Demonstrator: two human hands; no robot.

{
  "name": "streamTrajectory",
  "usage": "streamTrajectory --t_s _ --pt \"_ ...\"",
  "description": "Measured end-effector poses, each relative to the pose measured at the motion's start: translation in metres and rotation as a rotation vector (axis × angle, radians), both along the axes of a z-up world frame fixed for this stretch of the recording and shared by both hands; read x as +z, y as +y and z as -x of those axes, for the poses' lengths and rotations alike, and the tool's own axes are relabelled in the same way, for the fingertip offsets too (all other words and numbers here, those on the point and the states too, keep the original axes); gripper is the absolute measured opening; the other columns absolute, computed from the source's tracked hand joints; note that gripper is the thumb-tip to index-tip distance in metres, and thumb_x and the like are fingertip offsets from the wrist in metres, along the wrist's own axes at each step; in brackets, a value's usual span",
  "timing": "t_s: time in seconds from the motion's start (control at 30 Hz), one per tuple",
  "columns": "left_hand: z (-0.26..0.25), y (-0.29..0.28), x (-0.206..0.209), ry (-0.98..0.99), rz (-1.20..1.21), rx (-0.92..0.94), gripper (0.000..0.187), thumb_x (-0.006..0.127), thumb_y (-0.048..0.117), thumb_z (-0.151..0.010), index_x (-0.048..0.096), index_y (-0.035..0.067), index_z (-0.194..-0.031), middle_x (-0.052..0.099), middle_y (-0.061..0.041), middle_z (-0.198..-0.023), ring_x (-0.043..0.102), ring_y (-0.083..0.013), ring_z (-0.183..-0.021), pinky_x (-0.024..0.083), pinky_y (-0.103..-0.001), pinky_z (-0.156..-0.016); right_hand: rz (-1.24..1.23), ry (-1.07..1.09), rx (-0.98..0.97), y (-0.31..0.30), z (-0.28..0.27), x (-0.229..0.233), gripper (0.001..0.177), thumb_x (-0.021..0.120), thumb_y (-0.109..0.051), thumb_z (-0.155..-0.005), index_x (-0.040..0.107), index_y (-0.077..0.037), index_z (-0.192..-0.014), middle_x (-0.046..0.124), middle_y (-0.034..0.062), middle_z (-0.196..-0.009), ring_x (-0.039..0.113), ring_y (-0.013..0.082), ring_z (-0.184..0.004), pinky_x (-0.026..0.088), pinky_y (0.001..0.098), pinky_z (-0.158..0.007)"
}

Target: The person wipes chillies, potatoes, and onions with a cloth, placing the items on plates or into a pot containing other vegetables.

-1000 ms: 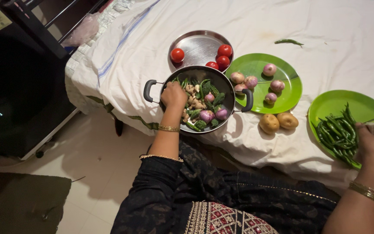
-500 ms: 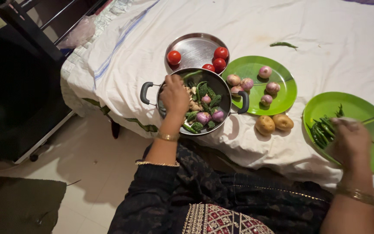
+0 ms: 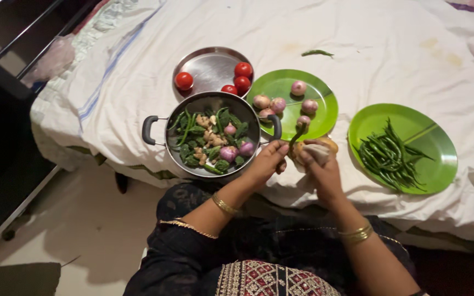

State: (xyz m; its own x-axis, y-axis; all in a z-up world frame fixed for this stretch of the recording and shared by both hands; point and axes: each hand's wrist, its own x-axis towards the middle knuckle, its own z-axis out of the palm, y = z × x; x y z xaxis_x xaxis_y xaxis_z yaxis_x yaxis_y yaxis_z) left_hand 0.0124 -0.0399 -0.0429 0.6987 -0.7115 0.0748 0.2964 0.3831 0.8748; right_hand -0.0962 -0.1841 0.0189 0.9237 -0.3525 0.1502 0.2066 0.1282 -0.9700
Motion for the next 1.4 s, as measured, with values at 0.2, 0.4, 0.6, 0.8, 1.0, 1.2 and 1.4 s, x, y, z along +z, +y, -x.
streamTrajectory --t_s 0.2,0.4,0.6,0.8,1.0,1.2,1.4 --pt "0.017 0.016 0.017 0.114 -0.130 -0.183 0.026 0.057 0.036 -0.106 0.059 0.011 -0.114 0.060 0.005 -0.088 0.050 -0.0038 -0.063 0.039 -0.020 -0.057 -0.062 -0.034 0.053 0.011 0.000 -0.003 0.036 0.071 -0.016 -0.097 0.057 -0.002 -0.128 0.068 0.0025 -0.099 0.064 0.0100 -0.087 0.050 0.0255 -0.075" --pt "0.020 0.018 0.024 0.023 -0.136 -0.189 0.027 0.061 0.033 -0.102 0.057 0.011 -0.117 0.065 0.003 -0.093 0.048 -0.0047 -0.064 0.040 -0.022 -0.059 -0.036 0.066 0.088 0.011 0.002 0.001 0.024 0.072 -0.018 -0.096 0.066 -0.003 -0.113 0.065 -0.0004 -0.089 0.057 0.0078 -0.076 0.045 0.0238 -0.067" --pt "0.023 0.022 0.036 0.072 -0.148 -0.218 0.031 0.068 0.030 -0.099 0.055 0.010 -0.119 0.063 0.003 -0.086 0.046 -0.0047 -0.062 0.038 -0.023 -0.057 -0.117 0.096 0.009 0.009 0.003 0.017 0.023 0.071 -0.023 -0.093 0.066 -0.007 -0.109 0.065 -0.0028 -0.084 0.054 0.0062 -0.069 0.042 0.0230 -0.062" --pt "0.020 0.023 0.042 0.097 -0.147 -0.217 0.032 0.069 0.028 -0.097 0.054 0.010 -0.119 0.065 0.003 -0.085 0.044 -0.0041 -0.057 0.035 -0.022 -0.053 -0.035 0.135 -0.086 -0.008 0.005 0.021 0.024 0.071 -0.026 -0.097 0.067 -0.003 -0.103 0.059 -0.0023 -0.074 0.052 0.0075 -0.066 0.041 0.0241 -0.060" --pt "0.019 0.027 0.048 0.141 -0.127 -0.208 0.029 0.069 0.025 -0.098 0.054 0.010 -0.117 0.065 0.002 -0.087 0.042 -0.0029 -0.056 0.035 -0.021 -0.053 -0.115 0.014 -0.084 -0.017 0.004 0.023 0.035 0.070 -0.033 -0.099 0.067 -0.001 -0.112 0.057 -0.0022 -0.077 0.051 0.0074 -0.067 0.040 0.0232 -0.061" --pt "0.020 0.029 0.053 0.166 -0.130 -0.181 0.028 0.069 0.026 -0.098 0.055 0.011 -0.116 0.066 0.002 -0.089 0.044 -0.0016 -0.059 0.036 -0.019 -0.054 -0.134 -0.006 -0.072 -0.003 -0.001 0.016 0.042 0.063 -0.043 -0.096 0.064 -0.005 -0.116 0.063 -0.0028 -0.081 0.056 0.0069 -0.071 0.046 0.0231 -0.064" --pt "0.020 0.027 0.042 0.115 -0.121 -0.188 0.028 0.068 0.030 -0.098 0.058 0.011 -0.116 0.066 0.003 -0.087 0.044 -0.0020 -0.058 0.035 -0.019 -0.053 -0.047 0.126 0.116 0.003 -0.007 -0.017 0.030 0.072 -0.028 -0.098 0.067 -0.001 -0.109 0.064 0.0003 -0.084 0.057 0.0090 -0.076 0.045 0.0239 -0.067"
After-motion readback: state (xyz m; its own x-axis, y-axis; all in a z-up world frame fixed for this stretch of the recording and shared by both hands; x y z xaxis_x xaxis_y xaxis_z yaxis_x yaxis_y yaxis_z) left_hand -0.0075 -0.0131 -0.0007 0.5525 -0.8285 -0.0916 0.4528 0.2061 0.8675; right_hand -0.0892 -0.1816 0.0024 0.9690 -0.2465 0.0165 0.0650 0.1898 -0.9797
